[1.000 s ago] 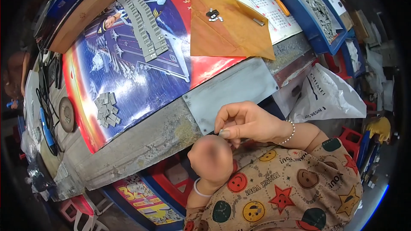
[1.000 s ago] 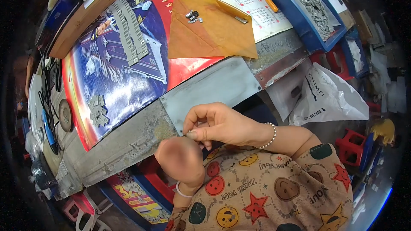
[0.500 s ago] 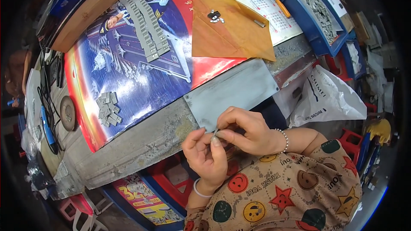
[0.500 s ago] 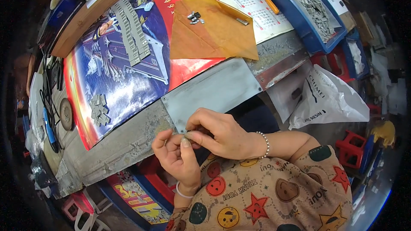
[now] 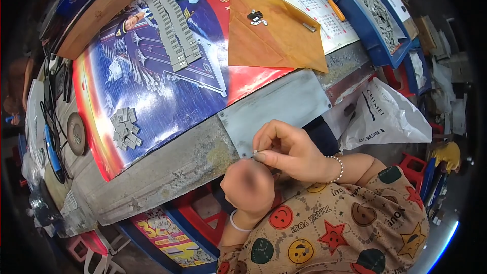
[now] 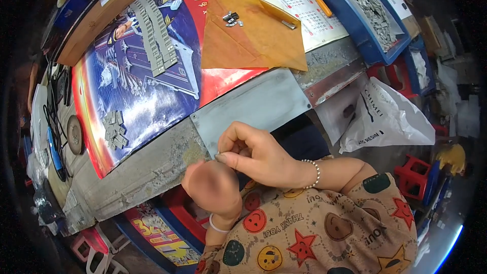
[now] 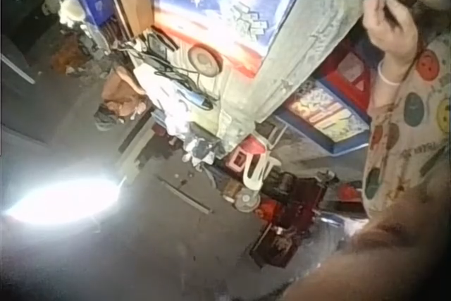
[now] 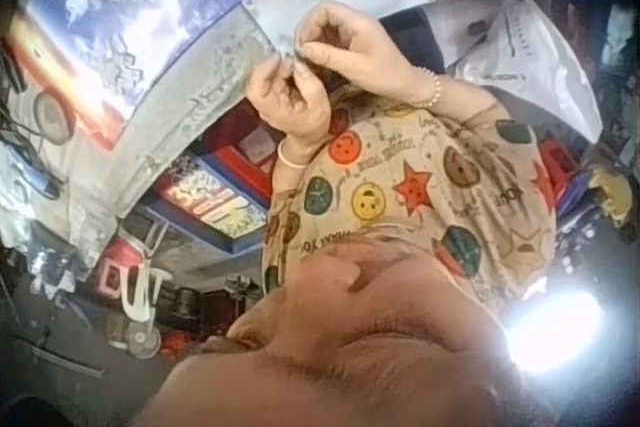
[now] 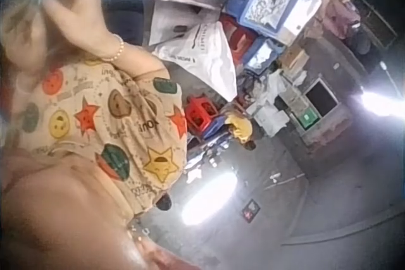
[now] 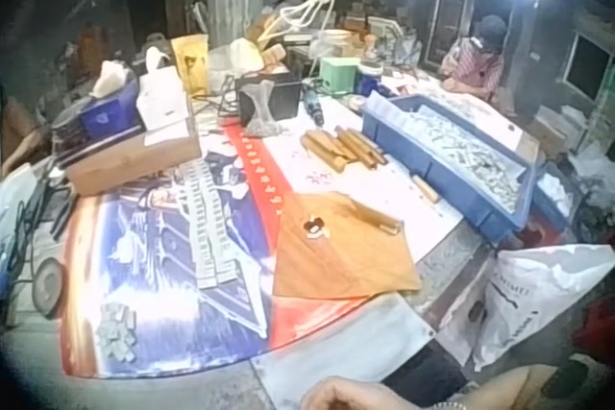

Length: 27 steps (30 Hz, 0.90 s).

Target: Assembling small metal components on a workbench in a manufacturing setting.

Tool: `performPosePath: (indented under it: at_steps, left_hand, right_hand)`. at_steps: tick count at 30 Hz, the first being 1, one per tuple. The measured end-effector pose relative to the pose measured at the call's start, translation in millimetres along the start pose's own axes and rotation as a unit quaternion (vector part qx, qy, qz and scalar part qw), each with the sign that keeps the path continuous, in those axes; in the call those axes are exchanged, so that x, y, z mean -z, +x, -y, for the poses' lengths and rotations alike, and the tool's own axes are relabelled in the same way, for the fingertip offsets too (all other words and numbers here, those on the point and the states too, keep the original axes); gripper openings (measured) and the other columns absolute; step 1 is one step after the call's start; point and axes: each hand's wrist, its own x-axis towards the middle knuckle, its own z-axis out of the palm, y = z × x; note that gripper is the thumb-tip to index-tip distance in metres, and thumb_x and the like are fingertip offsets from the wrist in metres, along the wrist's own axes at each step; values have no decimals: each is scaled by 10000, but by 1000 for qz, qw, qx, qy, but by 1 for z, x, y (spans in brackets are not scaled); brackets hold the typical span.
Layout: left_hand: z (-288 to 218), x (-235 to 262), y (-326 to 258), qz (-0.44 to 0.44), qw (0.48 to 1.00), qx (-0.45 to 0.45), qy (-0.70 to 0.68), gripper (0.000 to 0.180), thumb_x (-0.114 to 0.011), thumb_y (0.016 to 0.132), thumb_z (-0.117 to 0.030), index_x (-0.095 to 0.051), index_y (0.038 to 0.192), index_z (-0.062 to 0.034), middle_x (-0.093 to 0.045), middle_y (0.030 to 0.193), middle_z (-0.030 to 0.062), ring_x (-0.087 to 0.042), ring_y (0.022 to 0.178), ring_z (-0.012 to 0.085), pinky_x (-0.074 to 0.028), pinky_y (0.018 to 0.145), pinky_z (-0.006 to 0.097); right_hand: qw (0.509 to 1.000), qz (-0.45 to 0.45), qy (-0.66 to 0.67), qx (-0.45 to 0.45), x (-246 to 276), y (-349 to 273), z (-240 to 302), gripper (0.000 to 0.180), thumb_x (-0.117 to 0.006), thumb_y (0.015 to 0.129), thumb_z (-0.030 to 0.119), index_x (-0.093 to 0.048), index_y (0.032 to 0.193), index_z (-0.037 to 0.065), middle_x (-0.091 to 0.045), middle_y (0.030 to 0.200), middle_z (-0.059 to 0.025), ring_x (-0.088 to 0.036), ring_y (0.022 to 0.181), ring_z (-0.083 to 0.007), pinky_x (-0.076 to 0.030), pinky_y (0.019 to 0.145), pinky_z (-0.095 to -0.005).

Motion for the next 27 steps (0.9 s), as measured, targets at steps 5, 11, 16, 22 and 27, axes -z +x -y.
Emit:
performPosePath:
  at_steps: [5, 11, 16, 22, 27]
  left_hand:
    - [-4, 0, 1, 12, 997, 10, -74, 362, -497, 879, 61, -329, 1196, 17, -583, 906, 135, -594, 747, 130, -498, 695, 226]
    - [-3, 2, 2, 22, 999, 0, -37, 343, -483, 882, 59, -339, 1190, 16, -590, 914, 143, -598, 729, 133, -501, 674, 221]
    - [-20, 7, 13, 18, 982, 120, -143, 323, -489, 886, 42, -362, 1182, 13, -602, 861, 115, -601, 718, 128, -501, 640, 220]
    - [-27, 10, 20, 4, 956, 208, -209, 306, -493, 885, 33, -391, 1173, 8, -605, 819, 86, -594, 701, 109, -496, 608, 213]
    - [-28, 10, 21, 16, 952, 217, -215, 309, -495, 881, 40, -393, 1172, 10, -606, 818, 82, -594, 702, 102, -495, 601, 209]
  right_hand:
    - [971, 53, 156, -173, 10, 11, 8, 156, -624, 888, 82, -496, 953, 22, -559, 883, -39, -542, 727, -76, -447, 596, -199]
    - [987, 43, 99, -117, 5, 7, 11, 149, -631, 885, 82, -519, 959, 16, -573, 831, -30, -545, 691, -76, -450, 582, -199]
    - [946, 108, 218, -212, 16, 13, 9, 144, -630, 888, 94, -537, 970, 22, -579, 859, -29, -547, 695, -70, -458, 596, -193]
    - [922, 96, 276, -255, 18, 11, 12, 165, -617, 902, 123, -546, 1001, 11, -582, 873, -34, -552, 680, -68, -467, 607, -194]
    - [942, 84, 239, -221, 18, 9, 10, 151, -605, 910, 121, -547, 988, 5, -581, 871, -36, -556, 684, -71, -471, 615, -198]
